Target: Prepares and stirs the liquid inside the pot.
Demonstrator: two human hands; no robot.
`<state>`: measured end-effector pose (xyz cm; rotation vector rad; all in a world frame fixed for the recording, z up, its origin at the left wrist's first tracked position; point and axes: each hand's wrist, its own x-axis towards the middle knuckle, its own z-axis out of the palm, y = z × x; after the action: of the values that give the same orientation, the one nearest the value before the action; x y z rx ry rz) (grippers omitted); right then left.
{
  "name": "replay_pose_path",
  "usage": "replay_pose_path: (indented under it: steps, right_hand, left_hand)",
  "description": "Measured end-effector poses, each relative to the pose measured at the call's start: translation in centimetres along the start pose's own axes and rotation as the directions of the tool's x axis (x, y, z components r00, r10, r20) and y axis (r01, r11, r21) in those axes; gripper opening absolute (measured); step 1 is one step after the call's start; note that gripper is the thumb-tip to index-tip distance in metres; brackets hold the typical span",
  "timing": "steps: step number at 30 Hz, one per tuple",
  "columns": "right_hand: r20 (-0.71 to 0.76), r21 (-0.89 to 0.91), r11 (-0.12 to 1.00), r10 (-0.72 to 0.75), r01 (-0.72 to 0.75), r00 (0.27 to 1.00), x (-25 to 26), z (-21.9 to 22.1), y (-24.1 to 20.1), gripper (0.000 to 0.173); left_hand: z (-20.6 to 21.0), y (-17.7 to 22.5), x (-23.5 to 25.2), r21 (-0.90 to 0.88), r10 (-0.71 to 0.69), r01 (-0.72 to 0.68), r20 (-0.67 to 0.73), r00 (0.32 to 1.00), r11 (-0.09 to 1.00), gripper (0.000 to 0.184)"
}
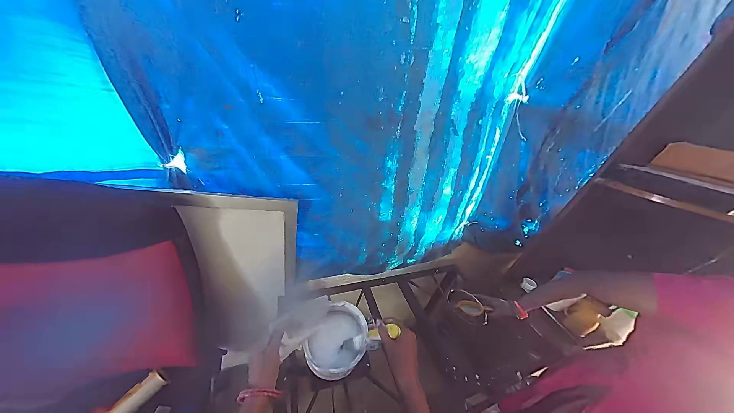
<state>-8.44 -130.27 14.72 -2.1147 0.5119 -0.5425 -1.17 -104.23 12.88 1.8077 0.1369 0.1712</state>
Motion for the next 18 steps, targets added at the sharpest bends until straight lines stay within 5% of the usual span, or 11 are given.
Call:
replay_pose_path:
  steps: [2, 7, 12, 18]
  right_hand:
    - [-0.068, 0.046, 0.998, -0.029, 0.032, 0.997, 0.4, 1.4, 0.8, 0.021]
    - [0.147, 0.104, 0.995, -0.024, 0.008, 0.989, -0.2, 1.1, 0.3, 0.02]
    - [-0.054, 0.01, 1.0, -0.019, 0.019, 0.998, 0.3, 1.0, 0.4, 0.02]
    - [0.137, 0.112, 0.994, -0.002, -0.014, 0.991, -0.2, 0.7, 0.5, 0.019]
  left_hand:
    - [0.0, -0.2, -0.2, 0.007, -0.009, 0.009, -0.001, 1.0, 1.0, 0.034]
    - [0.1, -0.3, 0.0, -0.07, -0.015, 0.015, 0.004, 1.0, 0.997, 0.03]
    - [-0.2, -0.4, -0.3, -0.075, 0.012, -0.013, -0.01, 1.0, 0.997, 0.03]
    - [0.0, -0.6, -0.2, -0.15, 0.006, -0.007, -0.004, 1.0, 0.989, 0.028]
